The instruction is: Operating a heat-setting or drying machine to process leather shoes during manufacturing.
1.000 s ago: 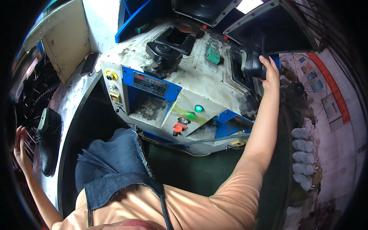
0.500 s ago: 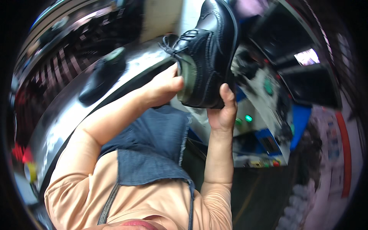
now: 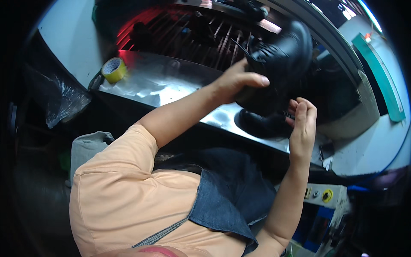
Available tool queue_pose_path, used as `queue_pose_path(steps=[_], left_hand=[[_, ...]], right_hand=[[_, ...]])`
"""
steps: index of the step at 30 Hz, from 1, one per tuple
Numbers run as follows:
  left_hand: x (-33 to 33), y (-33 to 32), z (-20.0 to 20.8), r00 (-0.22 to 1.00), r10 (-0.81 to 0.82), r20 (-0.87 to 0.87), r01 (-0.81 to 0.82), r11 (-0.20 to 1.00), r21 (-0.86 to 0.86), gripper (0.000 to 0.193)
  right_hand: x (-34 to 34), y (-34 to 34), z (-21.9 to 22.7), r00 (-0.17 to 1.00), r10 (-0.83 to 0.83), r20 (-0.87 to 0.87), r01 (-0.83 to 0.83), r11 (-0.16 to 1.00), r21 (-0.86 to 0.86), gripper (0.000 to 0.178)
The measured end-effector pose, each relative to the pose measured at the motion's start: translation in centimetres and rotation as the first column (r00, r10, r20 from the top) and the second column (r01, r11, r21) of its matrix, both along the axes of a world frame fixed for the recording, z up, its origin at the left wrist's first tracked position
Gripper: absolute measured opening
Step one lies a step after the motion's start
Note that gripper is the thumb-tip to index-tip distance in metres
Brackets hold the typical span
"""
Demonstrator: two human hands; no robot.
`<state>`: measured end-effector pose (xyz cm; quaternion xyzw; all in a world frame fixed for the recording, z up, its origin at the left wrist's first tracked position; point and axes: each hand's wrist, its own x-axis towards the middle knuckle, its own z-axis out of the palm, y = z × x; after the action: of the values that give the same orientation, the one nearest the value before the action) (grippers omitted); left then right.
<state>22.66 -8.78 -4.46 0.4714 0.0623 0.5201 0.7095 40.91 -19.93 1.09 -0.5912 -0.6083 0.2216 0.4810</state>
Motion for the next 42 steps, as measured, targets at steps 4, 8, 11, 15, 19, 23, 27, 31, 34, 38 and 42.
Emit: queue_pose_path(steps=[4,8,11,15,19,23,27,31,34,38,42], left_hand=[[-10.9,7.0,0.3,0.894,0.424,-0.144,-0.372,0.882,0.289,0.056],[-11.6,8.4,0.3,0.525,0.699,-0.486,-0.376,0.703,0.604,0.075],[-8.8,9.2,-4.3,0.044,0.677,-0.734,-0.082,0.735,0.673,0.110],[-10.5,9.9,-6.4,0.215,0.498,-0.840,-0.253,0.859,0.445,0.105],[-9.3,9.6,-5.6,0.292,0.524,-0.800,-0.331,0.840,0.430,0.101],[-5.1,11.9,-4.5,0.368,0.452,-0.812,-0.310,0.883,0.352,0.094],[-0.5,14.5,-6.7,0.359,0.357,-0.863,-0.423,0.886,0.190,0.075],[1.8,14.4,-5.6,0.444,0.089,-0.892,-0.345,0.935,-0.078,0.066],[1.5,15.5,-5.0,0.659,-0.135,-0.740,-0.157,0.937,-0.311,0.054],[2.8,16.7,-5.9,0.688,0.049,-0.724,-0.336,0.906,-0.258,0.042],[0.4,16.3,-7.4,0.775,0.234,-0.587,-0.432,0.874,-0.221,0.029]], right_hand=[[0.9,-1.9,-0.4,0.994,0.010,0.110,-0.009,1.000,-0.009,0.035],[1.4,0.0,-3.0,0.858,0.069,0.509,-0.071,0.997,-0.015,0.066],[-2.9,1.5,-6.0,0.615,0.100,0.782,-0.052,0.995,-0.086,0.073],[-2.4,0.8,-6.5,0.712,0.027,0.701,-0.053,0.998,0.015,0.053],[-0.9,0.0,-6.3,0.771,0.052,0.635,-0.112,0.992,0.055,0.037],[-0.6,-0.4,-6.4,0.796,0.050,0.604,-0.113,0.991,0.068,0.035],[-0.9,-0.5,-6.6,0.840,0.050,0.540,-0.093,0.994,0.051,0.036],[-0.4,-0.6,-6.7,0.842,0.086,0.532,-0.118,0.993,0.026,0.036],[-0.2,-0.8,-7.0,0.870,0.098,0.483,-0.112,0.994,0.001,0.034],[-0.9,-1.1,-6.9,0.869,0.107,0.483,-0.147,0.988,0.045,0.032],[-0.4,-1.8,-6.1,0.872,0.087,0.481,-0.146,0.985,0.087,0.026]])
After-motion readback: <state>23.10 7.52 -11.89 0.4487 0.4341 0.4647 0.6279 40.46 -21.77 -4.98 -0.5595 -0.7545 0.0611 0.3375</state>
